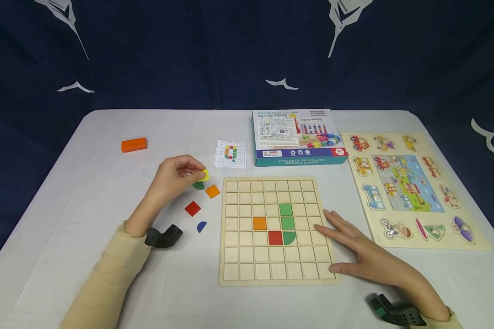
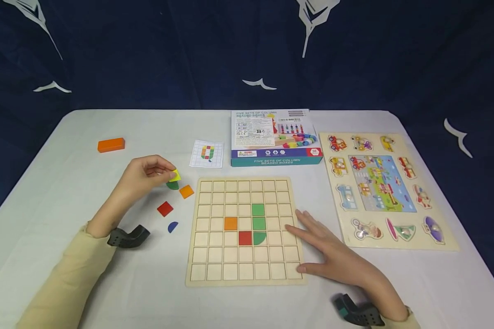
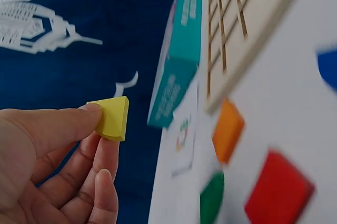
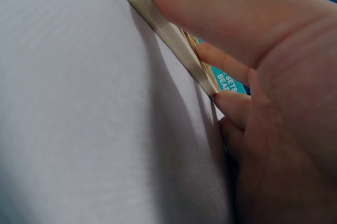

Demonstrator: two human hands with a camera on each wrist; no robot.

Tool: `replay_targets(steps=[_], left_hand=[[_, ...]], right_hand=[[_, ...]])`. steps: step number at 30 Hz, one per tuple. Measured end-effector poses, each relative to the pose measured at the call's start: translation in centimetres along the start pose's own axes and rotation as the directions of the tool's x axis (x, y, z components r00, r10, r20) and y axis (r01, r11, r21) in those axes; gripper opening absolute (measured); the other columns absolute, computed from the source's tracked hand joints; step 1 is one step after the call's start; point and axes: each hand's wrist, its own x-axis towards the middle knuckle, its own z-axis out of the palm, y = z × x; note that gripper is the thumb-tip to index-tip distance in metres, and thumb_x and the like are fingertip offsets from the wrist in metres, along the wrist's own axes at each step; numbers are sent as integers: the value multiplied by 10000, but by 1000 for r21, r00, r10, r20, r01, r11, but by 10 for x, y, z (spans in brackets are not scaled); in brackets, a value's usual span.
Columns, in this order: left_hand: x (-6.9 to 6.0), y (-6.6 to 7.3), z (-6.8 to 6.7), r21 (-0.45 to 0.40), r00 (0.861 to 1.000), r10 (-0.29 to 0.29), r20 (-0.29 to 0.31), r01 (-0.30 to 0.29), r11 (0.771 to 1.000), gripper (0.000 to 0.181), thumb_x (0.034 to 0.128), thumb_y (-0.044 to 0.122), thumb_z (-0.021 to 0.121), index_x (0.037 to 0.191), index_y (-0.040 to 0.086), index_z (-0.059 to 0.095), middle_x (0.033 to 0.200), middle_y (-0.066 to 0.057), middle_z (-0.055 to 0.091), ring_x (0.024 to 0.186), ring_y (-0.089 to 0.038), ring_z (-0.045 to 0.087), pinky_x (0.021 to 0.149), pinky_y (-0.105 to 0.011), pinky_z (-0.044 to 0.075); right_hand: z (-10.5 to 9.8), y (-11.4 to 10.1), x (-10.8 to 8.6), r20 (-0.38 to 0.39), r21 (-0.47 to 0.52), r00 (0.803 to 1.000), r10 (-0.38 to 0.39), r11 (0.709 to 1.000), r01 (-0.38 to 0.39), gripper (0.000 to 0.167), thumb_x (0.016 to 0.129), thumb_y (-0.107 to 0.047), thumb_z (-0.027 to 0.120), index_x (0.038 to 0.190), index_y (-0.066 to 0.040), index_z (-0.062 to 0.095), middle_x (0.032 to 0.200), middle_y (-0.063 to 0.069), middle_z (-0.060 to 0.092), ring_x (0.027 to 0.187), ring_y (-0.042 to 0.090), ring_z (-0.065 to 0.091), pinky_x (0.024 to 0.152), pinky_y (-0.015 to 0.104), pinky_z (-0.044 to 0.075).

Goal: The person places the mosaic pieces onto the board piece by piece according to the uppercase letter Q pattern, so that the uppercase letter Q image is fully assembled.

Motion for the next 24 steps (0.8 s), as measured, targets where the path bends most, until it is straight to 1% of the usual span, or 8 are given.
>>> replay_targets(steps=[3, 7, 11, 14, 17, 20, 24], left_hand=[[5, 11, 13, -61, 997, 35, 62, -31, 998, 133, 826, 23, 701, 959, 17, 684, 875, -69, 646, 779, -198, 572, 678, -252, 480], [13, 21, 31, -120, 989, 73, 131, -57, 991, 131, 830, 13, 691, 961, 21, 692, 873, -62, 648, 773, -198, 576, 690, -279, 486], [20, 26, 54, -115, 978, 110, 175, -90, 989, 97, 821, 3, 691, 915, 21, 703, 822, -46, 643, 733, -181, 577, 681, -278, 488], [24, 27, 71, -92, 966, 131, 224, -113, 989, 79, 816, -8, 686, 887, 19, 707, 793, -30, 643, 715, -162, 582, 677, -264, 488], [25, 27, 84, -68, 955, 127, 267, -113, 991, 69, 818, -6, 684, 872, 28, 710, 782, -10, 647, 711, -145, 588, 675, -250, 489], [25, 26, 92, -52, 954, 112, 278, -102, 993, 67, 816, -6, 688, 865, 33, 713, 781, -2, 651, 714, -136, 593, 677, -239, 486], [24, 26, 97, -27, 958, 99, 269, -95, 995, 55, 809, 1, 704, 852, 33, 716, 776, -2, 653, 709, -132, 592, 671, -227, 483]], right_hand=[[0, 0, 0, -1, 3, 1000, -4, 1000, 4, 788, 764, -366, 746, 1442, -208, 378, 1541, 70, 126, 1396, 159, 39, 991, 77, 71], [-1, 0, 1, -1, -1, 1000, -10, 1000, 10, 786, 765, -360, 746, 1442, -205, 378, 1540, 76, 129, 1397, 175, 45, 994, 80, 70], [-1, 0, 1, 3, -9, 1000, 5, 1000, -5, 791, 763, -381, 743, 1443, -215, 375, 1542, 66, 127, 1398, 190, 49, 988, 76, 72], [-1, 0, 1, 8, -9, 1000, 19, 1000, -19, 795, 761, -390, 741, 1445, -222, 372, 1543, 55, 122, 1398, 188, 45, 982, 70, 73], [0, 1, 1, 14, -8, 1000, 21, 1000, -21, 795, 764, -387, 740, 1447, -223, 367, 1544, 52, 117, 1398, 185, 43, 984, 70, 73], [0, 1, 1, 16, -9, 1000, 20, 1000, -20, 796, 765, -389, 738, 1448, -222, 366, 1545, 50, 117, 1398, 186, 45, 986, 70, 74], [0, 1, 1, 13, -16, 1000, 23, 1000, -23, 800, 761, -404, 737, 1447, -226, 368, 1545, 48, 119, 1398, 184, 44, 980, 68, 76]])
